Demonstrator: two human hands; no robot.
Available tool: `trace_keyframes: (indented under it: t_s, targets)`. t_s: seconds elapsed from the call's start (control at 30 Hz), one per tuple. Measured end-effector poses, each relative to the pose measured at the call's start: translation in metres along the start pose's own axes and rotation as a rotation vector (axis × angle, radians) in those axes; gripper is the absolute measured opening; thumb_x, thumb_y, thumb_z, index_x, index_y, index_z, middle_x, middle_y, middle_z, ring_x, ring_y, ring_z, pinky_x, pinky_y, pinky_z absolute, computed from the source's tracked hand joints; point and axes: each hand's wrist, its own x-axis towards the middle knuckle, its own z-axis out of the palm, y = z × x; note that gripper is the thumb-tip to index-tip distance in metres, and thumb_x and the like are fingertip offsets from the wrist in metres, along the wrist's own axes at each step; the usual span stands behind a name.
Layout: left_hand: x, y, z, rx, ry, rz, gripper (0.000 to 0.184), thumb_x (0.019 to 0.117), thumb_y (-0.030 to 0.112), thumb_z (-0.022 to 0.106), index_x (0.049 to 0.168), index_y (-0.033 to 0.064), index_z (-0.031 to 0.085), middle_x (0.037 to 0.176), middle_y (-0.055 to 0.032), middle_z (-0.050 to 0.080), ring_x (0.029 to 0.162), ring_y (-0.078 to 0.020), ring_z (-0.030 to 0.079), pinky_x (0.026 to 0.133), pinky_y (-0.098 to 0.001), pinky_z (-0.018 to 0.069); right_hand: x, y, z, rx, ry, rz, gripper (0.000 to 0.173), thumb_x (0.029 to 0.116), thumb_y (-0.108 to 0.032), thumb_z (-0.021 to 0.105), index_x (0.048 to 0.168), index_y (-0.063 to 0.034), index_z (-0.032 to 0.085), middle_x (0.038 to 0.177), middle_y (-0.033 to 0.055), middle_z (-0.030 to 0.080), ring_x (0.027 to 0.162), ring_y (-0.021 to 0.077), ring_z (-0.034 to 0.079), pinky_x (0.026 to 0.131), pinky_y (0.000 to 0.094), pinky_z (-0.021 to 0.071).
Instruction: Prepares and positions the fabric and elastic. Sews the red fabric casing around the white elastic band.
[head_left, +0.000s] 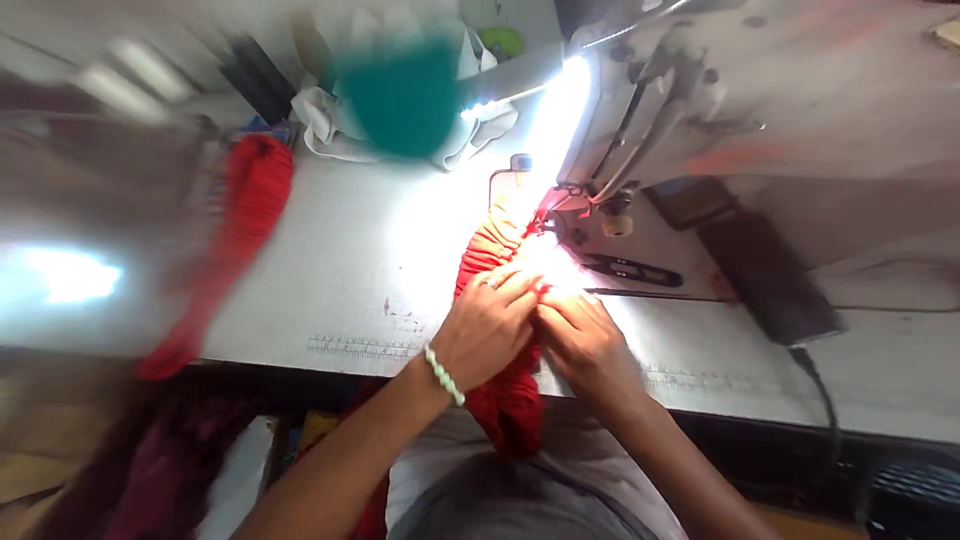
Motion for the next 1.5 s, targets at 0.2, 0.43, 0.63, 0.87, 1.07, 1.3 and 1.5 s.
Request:
trace_keyframes:
  t_s: [0.2,0.43,0.63,0.87,1.07,1.3,1.5]
  targets:
    - [0.011,-0.031,0.007,0.081,-0.142,0.089,0.039,0.1011,0.016,0.047,0.132,0.0116,0.069,0.14,-0.0049,0.065,0.131,-0.0257,0.06,0.1,-0.0455,0.049,-0.001,-0.002,-0.004,0.005,-0.03,-0.003,0.021,0.0974,-0.008,0.056,0.095,-0.0059,0.077,0.103,0.0108,0.077,0.103,0.0267,0.073,0.089,0.0405,0.0564]
    - [0.008,-0.032,0.009,0.113,-0.094,0.081,0.039,0.1016,0.018,0.045,0.131,0.0141,0.071,0.138,-0.0017,0.067,0.128,-0.0229,0.061,0.098,-0.0445,0.0488,0.005,0.0,-0.003,-0.021,-0.025,-0.027,0.021,0.0968,-0.006,0.056,0.092,-0.007,0.076,0.1,0.0095,0.078,0.1,0.0248,0.074,0.085,0.0378,0.056]
    - [0.03,-0.047,0.012,0.1,-0.109,0.073,0.038,0.1024,0.023,0.049,0.134,0.0156,0.069,0.143,-0.0082,0.062,0.132,-0.0276,0.058,0.101,-0.0489,0.0468,0.02,0.021,0.0,0.01,-0.061,0.006,0.02,0.095,-0.009,0.059,0.097,-0.0046,0.079,0.101,0.0135,0.077,0.105,0.0316,0.073,0.098,0.0488,0.0545]
    - [0.035,-0.022,0.006,0.149,0.004,-0.102,0.031,0.0998,0.025,0.059,0.122,0.0084,0.072,0.126,-0.0185,0.065,0.12,-0.0343,0.061,0.095,-0.0465,0.0512,0.038,0.039,0.005,0.04,-0.106,0.052,0.018,0.093,-0.004,0.062,0.101,-0.0018,0.078,0.108,0.0172,0.075,0.106,0.033,0.072,0.094,0.0498,0.0561]
    - [-0.016,0.039,0.012,0.23,0.055,-0.343,0.038,0.0819,0.02,0.071,0.117,0.0053,0.074,0.113,-0.0181,0.071,0.096,-0.0376,0.069,0.069,-0.0398,0.0583,0.036,0.041,0.007,0.136,-0.108,0.17,0.021,0.0922,-0.003,0.062,0.105,-0.0022,0.079,0.113,0.0179,0.074,0.107,0.0348,0.07,0.091,0.0491,0.0553]
    - [-0.04,0.051,-0.022,0.134,0.183,-0.154,0.016,0.0885,0.007,0.058,0.082,0.0088,0.073,0.074,-0.0052,0.062,0.073,-0.0229,0.061,0.059,-0.0317,0.0494,0.027,0.032,0.003,0.097,-0.006,-0.02,0.022,0.0957,-0.007,0.06,0.109,-0.0057,0.077,0.113,0.0171,0.072,0.111,0.0337,0.068,0.096,0.0504,0.0528]
    - [-0.041,0.045,-0.029,0.113,0.114,-0.084,0.015,0.0849,0.01,0.058,0.076,0.0091,0.069,0.069,-0.0035,0.056,0.068,-0.0219,0.058,0.057,-0.0326,0.0451,0.003,0.006,-0.005,-0.023,0.02,-0.116,0.019,0.096,-0.001,0.057,0.094,-0.0049,0.075,0.097,0.0118,0.076,0.094,0.0259,0.072,0.083,0.0371,0.0549]
